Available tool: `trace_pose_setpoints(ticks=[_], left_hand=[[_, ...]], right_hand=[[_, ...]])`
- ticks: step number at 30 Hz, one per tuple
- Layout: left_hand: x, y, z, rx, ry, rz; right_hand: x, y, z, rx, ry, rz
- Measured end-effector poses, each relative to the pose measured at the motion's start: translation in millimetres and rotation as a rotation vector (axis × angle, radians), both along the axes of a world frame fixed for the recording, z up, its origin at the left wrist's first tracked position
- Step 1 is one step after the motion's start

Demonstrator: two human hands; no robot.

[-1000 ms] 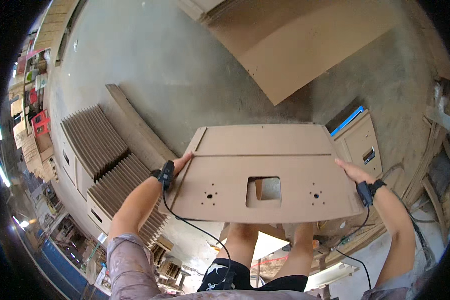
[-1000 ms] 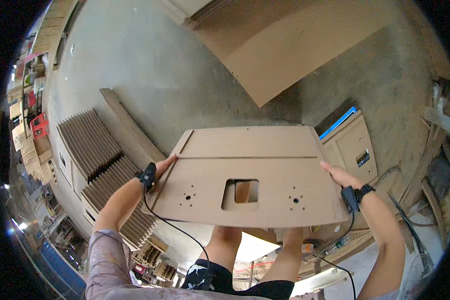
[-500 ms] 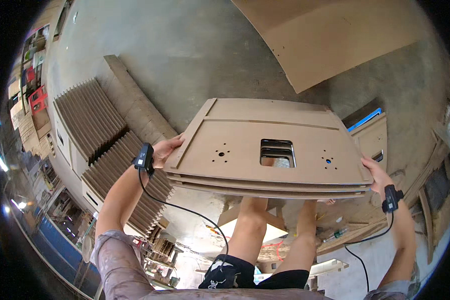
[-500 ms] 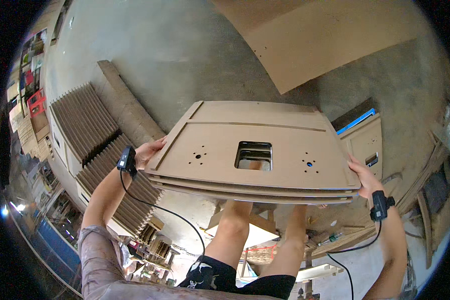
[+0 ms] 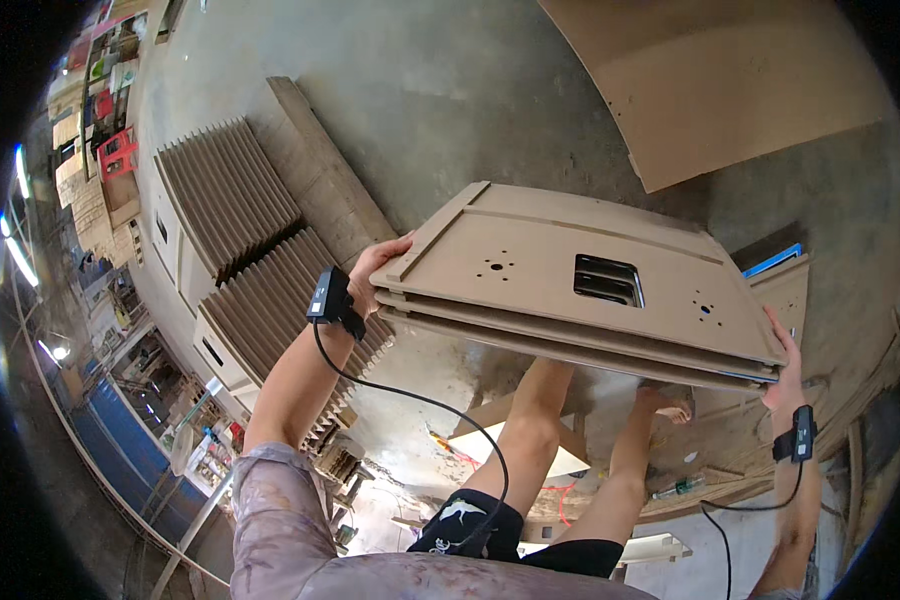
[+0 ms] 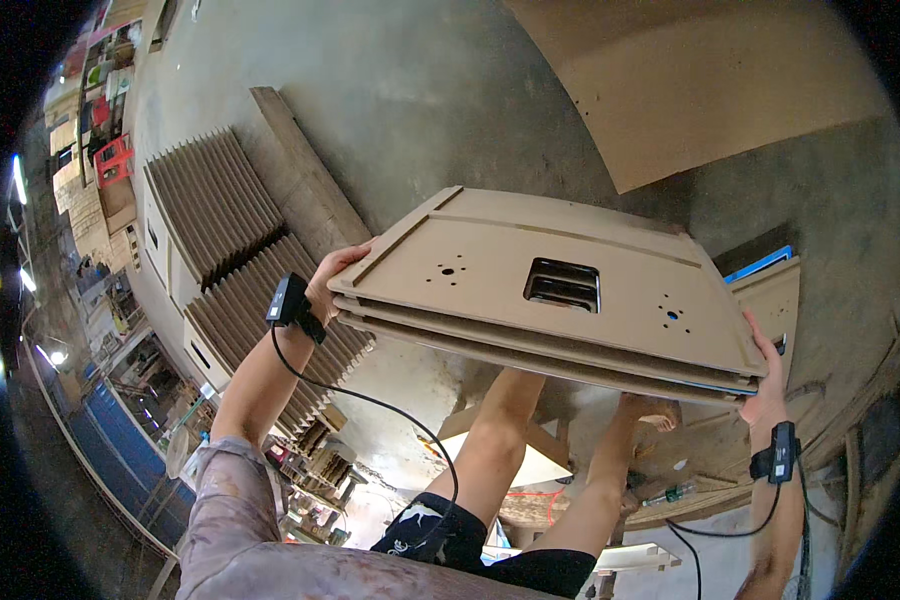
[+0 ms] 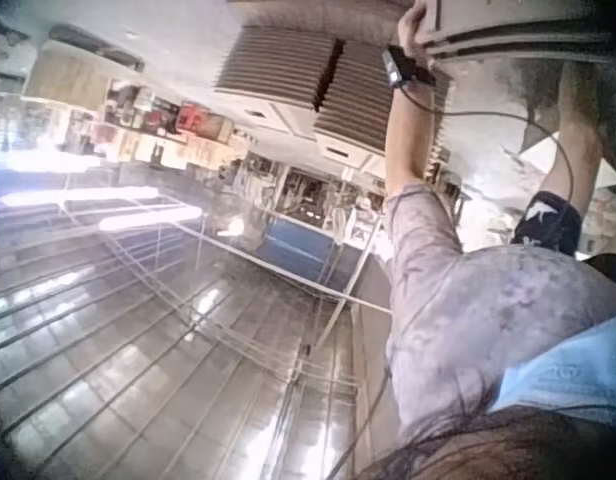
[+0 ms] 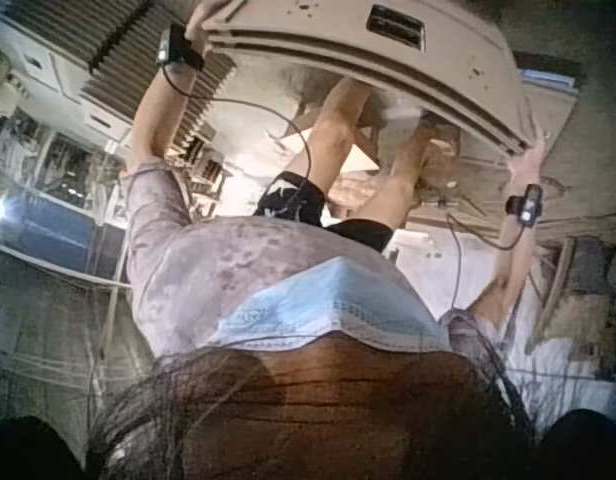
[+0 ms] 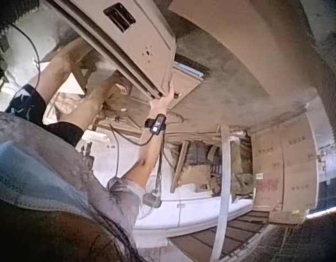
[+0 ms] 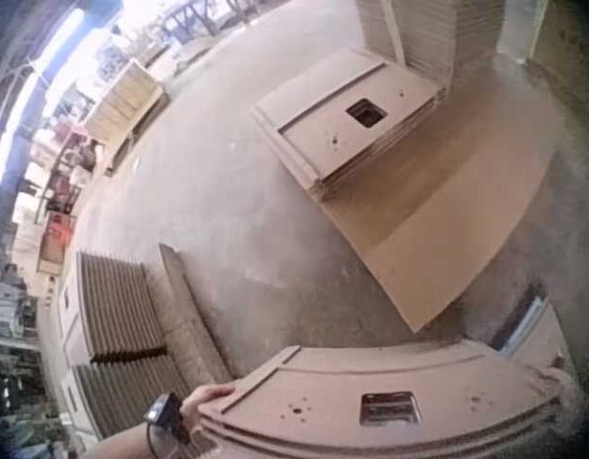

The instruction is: Moving wooden panels and using a drill press to create holes in the boards.

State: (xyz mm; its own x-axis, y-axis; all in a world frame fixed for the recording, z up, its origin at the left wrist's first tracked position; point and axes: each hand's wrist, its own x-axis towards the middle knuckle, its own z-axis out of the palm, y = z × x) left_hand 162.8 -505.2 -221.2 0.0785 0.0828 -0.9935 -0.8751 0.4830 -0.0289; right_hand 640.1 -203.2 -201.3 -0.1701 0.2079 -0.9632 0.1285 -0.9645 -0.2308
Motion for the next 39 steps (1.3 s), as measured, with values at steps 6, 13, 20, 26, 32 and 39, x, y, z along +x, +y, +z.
trace_pose_setpoints(ticks=[6,13,20,26,32,39], left_hand=[[-13.9,-12.2,-14.8,0.122,-0.032,-0.034],[-20.0,0.3,-28.3,0.202,-0.12,-0.175],[-40.1,-5.0,-53.6,-0.079,-0.29,-0.315],[-40.0,5.5,-93.2,-0.179,-0.318,-0.463],[-28.3,-4.9,-128.3,-0.293,-0.056,-0.905],[14.4,-21.7,-40.6,-0.111,0.404,-1.058]], right_hand=[[-2.9,7.5,-3.7,-0.008,0.003,0.028],[30.6,39.7,-44.5,-0.309,-0.234,0.195],[20.3,43.8,-73.7,-0.384,-0.141,0.302],[13.0,60.8,-97.2,-0.5,-0.105,0.484],[-1.2,53.5,-123.1,-0.395,-0.359,0.671],[8.1,-1.1,-73.1,0.006,-0.101,0.598]])
